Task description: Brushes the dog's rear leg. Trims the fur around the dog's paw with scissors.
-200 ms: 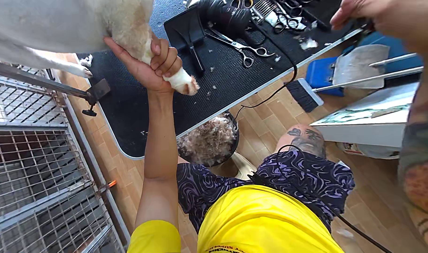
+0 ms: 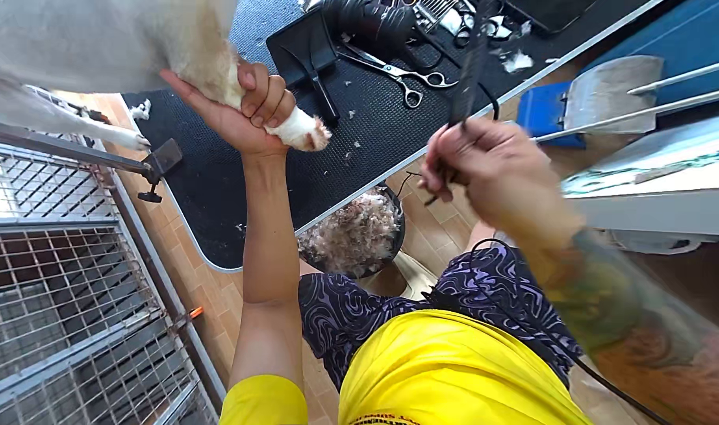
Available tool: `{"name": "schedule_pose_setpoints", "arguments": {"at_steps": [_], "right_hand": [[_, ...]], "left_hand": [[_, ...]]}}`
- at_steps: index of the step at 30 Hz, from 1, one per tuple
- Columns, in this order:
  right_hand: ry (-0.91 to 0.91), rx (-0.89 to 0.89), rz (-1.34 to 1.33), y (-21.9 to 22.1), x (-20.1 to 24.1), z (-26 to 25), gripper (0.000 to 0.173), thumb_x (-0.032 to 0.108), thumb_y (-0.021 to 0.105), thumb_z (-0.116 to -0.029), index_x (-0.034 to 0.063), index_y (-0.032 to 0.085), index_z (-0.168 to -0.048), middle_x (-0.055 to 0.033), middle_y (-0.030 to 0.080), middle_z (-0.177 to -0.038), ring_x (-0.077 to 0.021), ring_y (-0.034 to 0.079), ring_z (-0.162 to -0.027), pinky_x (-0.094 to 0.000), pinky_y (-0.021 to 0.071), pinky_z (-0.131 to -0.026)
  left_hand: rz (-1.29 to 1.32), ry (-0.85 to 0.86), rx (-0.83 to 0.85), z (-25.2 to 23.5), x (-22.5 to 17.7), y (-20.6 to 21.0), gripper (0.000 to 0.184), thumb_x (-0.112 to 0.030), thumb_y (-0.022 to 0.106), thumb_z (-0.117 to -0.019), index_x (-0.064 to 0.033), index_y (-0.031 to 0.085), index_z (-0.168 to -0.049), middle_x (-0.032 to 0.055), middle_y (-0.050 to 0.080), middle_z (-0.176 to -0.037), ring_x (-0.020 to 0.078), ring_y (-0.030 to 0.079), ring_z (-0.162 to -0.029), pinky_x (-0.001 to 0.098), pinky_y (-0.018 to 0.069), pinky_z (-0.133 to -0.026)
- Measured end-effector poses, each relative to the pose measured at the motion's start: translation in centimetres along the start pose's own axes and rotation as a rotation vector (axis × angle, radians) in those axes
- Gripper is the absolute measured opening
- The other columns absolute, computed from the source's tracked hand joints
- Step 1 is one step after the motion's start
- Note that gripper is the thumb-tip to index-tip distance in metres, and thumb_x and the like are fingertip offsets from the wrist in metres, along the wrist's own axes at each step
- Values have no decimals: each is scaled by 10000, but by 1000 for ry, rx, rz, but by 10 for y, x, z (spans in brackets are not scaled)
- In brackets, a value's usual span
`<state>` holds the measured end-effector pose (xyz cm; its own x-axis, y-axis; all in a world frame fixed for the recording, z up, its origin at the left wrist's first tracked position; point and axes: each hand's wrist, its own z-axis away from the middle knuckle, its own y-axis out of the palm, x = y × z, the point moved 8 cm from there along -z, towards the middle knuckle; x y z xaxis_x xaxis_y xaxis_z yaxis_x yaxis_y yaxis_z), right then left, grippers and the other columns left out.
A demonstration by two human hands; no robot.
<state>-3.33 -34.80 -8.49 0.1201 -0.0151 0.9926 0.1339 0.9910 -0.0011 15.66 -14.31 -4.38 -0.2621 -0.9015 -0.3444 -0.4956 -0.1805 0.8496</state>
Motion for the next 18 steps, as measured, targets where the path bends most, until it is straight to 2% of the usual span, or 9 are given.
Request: {"name": "schedule_pose_setpoints", "arguments": {"at_steps": [2, 3, 4, 5, 6, 8, 10, 14, 18], "right_hand": [[26, -44, -57, 25, -20, 12, 315, 296, 461, -1102, 80, 630, -947, -33, 585, -655, -137, 560, -501, -291, 503, -443], [29, -48, -60, 35, -27, 16, 273, 274, 475, -1096, 76, 634, -996, -33, 593, -673, -141, 581, -522, -299, 529, -466], [34, -23, -58, 44, -31, 19, 206, 232, 509, -1075, 72, 636, -1100, -42, 617, -743, -156, 621, -593, -323, 570, -532], [41, 33, -55, 54, -34, 22, 242, 166, 555, -1028, 80, 607, -1248, -58, 652, -866, -179, 669, -711, -362, 618, -636], [54, 106, -60, 63, -37, 25, 432, 94, 597, -965, 104, 530, -1391, -65, 666, -1008, -198, 691, -859, -386, 633, -753], [54, 208, -4, 76, -37, 29, 726, -33, 604, -862, 144, 384, -1530, -49, 654, -1230, -188, 685, -1083, -375, 622, -897], [-44, 203, 135, 81, -36, 32, 707, -33, 627, -880, 107, 397, -1534, -37, 678, -1211, -148, 706, -1050, -348, 638, -888], [-256, 95, 416, 89, -37, 43, 527, 87, 690, -888, 4, 571, -1395, -77, 726, -1050, -116, 734, -864, -327, 658, -774], [-297, 39, 640, 92, -43, 43, 486, 122, 640, -885, 38, 620, -1363, -75, 722, -957, -175, 705, -787, -396, 617, -695]], "left_hand": [[-20, 14, -20, 2, 0, 0, 952, -923, 64, -837, -100, 524, -704, 10, 398, -464, 123, 355, -345, 269, 324, -349], [-21, 13, -25, 3, 1, -1, 952, -928, 65, -831, -102, 521, -706, 10, 399, -464, 123, 349, -341, 268, 319, -345], [-27, 11, -21, 4, 3, 0, 954, -932, 58, -827, -104, 519, -717, 11, 406, -468, 124, 353, -343, 268, 326, -347], [-34, 3, -23, 6, 6, 0, 958, -935, 54, -822, -105, 520, -714, 12, 406, -466, 124, 354, -341, 268, 327, -348], [-39, -9, -24, 7, 9, -1, 961, -940, 53, -817, -108, 522, -711, 11, 405, -466, 124, 357, -342, 266, 327, -350], [-52, -27, -28, 9, 17, -3, 964, -941, 53, -818, -108, 525, -708, 12, 404, -464, 125, 362, -343, 266, 326, -351], [-71, -30, -36, 11, 23, -2, 954, -931, 52, -828, -109, 522, -707, 9, 401, -457, 119, 358, -336, 261, 317, -343], [-77, -23, -47, 13, 29, -1, 961, -922, 36, -831, -105, 526, -709, 14, 413, -462, 123, 363, -341, 264, 319, -348], [-87, -14, -62, 14, 33, 1, 966, -914, 32, -836, -96, 528, -702, 16, 414, -456, 125, 367, -338, 267, 320, -343]]}}
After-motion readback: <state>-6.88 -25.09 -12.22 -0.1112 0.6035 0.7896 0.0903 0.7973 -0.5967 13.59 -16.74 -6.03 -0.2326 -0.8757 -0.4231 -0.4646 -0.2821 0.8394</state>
